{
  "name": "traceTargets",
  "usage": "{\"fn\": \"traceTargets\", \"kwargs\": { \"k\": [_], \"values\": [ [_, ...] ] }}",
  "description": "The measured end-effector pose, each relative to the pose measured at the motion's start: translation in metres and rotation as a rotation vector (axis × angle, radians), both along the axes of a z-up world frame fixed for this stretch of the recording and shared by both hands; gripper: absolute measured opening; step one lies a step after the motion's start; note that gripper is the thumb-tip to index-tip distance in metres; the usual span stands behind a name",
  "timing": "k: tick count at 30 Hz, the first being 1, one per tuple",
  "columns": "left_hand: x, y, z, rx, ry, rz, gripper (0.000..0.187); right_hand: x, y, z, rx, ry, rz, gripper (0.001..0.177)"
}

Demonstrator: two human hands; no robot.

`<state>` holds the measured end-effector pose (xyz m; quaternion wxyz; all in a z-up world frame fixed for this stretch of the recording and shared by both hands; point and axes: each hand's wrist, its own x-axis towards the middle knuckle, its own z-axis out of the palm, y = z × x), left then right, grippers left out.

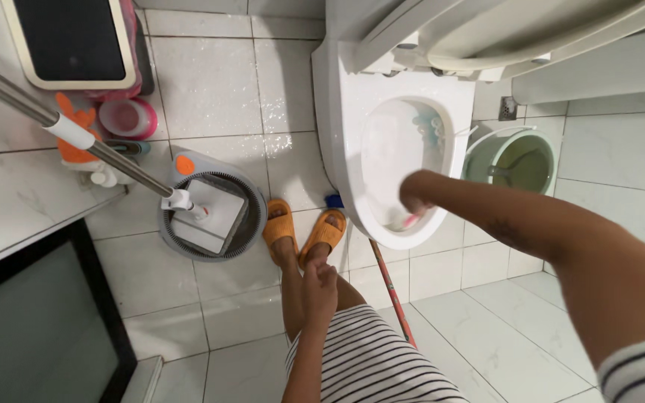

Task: The person cleans the inside and outside of a toilet using a toilet brush and wipes the floor around it with a blue brush and a cloth.

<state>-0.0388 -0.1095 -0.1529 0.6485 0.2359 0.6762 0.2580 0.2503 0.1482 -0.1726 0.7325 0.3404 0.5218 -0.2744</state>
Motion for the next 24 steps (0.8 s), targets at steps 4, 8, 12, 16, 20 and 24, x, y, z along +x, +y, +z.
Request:
{"fn": "traceTargets", "kwargs": {
  "k": [4,8,12,16,20,24],
  "values": [
    [-0.001,0.006,0.003,-0.021,0.022,-0.014,0.037,0.020,0.048,-0.007,-0.134,-0.032,-0.184,0.030],
    [-0.004,0.011,0.009,-0.025,0.027,0.017,0.036,0.007,0.030,0.007,0.094,0.080,0.192,0.030],
    [-0.002,0.013,0.011,-0.046,0.039,0.037,0.035,-0.030,-0.032,-0.007,0.085,0.092,0.250,0.030],
    [-0.005,0.011,0.002,-0.051,0.007,0.098,0.036,-0.019,0.003,-0.028,-0.173,0.038,-0.111,0.030],
    [0.003,0.003,-0.003,-0.026,0.025,0.081,0.037,0.014,0.051,-0.008,-0.166,0.005,-0.122,0.031],
    [0.004,0.000,-0.006,-0.042,0.008,0.117,0.037,0.008,0.028,0.007,0.065,0.075,0.254,0.031]
  ]
}}
